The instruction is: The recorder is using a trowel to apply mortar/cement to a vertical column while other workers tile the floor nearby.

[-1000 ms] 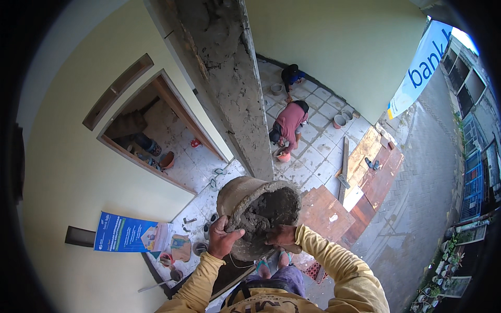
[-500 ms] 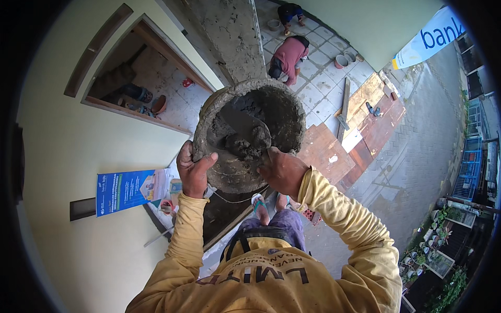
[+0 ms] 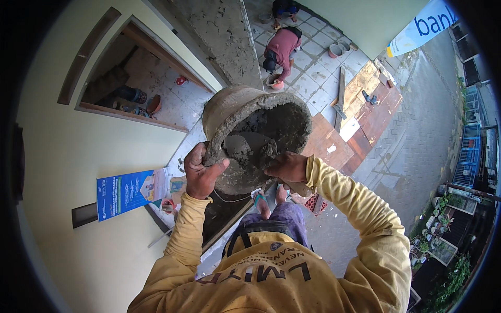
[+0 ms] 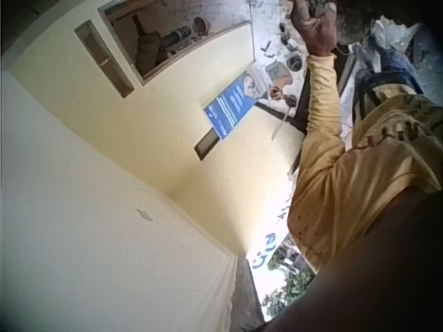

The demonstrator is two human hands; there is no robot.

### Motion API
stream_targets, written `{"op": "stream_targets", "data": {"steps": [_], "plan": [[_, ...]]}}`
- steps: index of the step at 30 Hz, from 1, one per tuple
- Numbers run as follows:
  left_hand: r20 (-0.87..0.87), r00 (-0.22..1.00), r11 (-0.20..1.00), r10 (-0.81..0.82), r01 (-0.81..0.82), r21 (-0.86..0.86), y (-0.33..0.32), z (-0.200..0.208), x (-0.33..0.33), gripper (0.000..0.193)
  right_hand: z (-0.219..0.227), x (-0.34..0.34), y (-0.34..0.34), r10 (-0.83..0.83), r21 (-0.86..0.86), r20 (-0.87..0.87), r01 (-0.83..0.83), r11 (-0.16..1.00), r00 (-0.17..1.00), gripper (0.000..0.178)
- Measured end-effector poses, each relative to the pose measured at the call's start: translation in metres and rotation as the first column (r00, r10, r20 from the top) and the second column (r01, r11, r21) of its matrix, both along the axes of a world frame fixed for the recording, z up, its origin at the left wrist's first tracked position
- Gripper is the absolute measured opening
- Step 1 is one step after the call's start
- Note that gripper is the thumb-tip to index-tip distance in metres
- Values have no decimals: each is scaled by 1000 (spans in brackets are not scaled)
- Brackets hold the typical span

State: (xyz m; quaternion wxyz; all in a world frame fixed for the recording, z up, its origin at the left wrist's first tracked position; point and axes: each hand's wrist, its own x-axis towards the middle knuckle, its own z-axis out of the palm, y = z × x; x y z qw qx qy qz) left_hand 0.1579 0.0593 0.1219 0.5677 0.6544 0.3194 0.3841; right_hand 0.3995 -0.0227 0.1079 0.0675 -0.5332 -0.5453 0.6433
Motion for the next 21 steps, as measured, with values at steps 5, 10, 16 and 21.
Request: {"op": "stream_targets", "data": {"steps": [5, 10, 16, 21], "plan": [[96, 994, 987, 48, -33, -158, 0, 8, 5, 18, 14, -8, 6, -201, -277, -120, 162, 947, 972, 34], [204, 964, 962, 170, -118, -245, 6, 2, 4, 17, -23, -16, -44, -209, 496, 268, 51, 867, 940, 31], [87, 984, 984, 153, -144, -106, 9, 1, -5, 18, 66, -23, -14, -405, -116, 37, 407, 906, 913, 38], [39, 996, 996, 80, -78, -38, 12, 2, -5, 19, 7, -1, -21, -194, -226, -30, 183, 957, 981, 42]]}}
